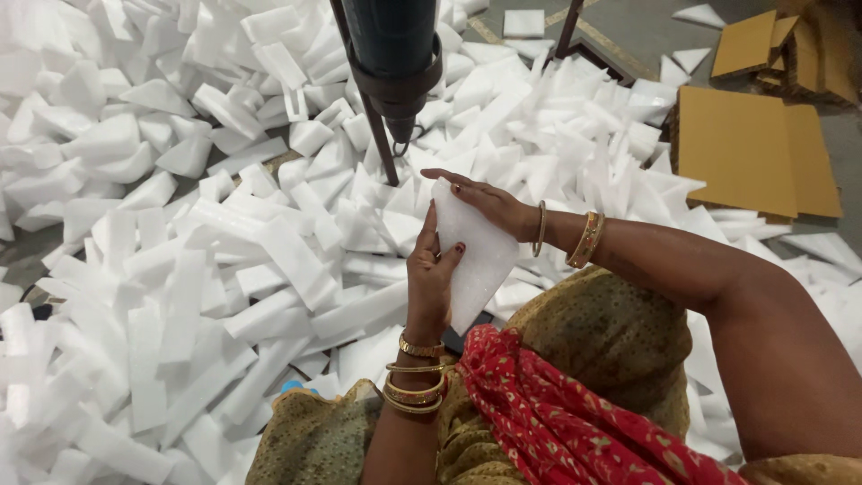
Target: The person sits on the floor and repeatedly picks up white foam pieces, places them under a vertical cutting machine, and presses down to cut them. The cut pieces are dropped back onto the surrounding pile.
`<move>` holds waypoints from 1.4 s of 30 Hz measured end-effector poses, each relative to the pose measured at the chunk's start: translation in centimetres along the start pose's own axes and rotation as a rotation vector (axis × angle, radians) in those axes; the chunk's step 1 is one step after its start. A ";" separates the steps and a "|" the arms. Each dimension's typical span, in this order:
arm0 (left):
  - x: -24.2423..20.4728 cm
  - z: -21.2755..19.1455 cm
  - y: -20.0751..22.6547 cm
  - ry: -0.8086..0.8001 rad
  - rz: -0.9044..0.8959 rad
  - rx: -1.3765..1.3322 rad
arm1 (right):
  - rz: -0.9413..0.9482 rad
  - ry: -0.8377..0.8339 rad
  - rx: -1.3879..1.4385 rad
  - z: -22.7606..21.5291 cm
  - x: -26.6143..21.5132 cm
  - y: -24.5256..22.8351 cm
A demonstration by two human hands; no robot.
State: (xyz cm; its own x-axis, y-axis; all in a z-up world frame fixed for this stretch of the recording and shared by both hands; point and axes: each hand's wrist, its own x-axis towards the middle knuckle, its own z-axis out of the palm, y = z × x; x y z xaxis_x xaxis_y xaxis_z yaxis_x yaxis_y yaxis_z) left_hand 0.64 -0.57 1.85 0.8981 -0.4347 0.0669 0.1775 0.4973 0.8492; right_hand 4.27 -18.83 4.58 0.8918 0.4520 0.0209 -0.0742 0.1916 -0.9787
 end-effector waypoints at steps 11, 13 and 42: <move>-0.5 -1.3 -0.8 -0.081 -0.051 0.124 | -0.034 0.007 -0.033 -0.2 -0.8 2.3; -0.4 -1.7 -0.8 -0.098 -0.070 0.135 | -0.013 0.017 -0.059 -0.2 -0.9 2.2; 0.3 -5.6 0.0 0.233 0.141 -0.051 | -0.970 -0.270 -1.559 3.3 -2.2 0.9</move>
State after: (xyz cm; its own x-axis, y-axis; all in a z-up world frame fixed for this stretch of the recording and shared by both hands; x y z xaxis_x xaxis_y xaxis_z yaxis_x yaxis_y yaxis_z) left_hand 3.17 3.51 -1.02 0.9826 -0.1770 0.0554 0.0587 0.5804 0.8122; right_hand 0.79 -16.75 4.33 0.2674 0.8273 0.4941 0.9221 -0.3685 0.1181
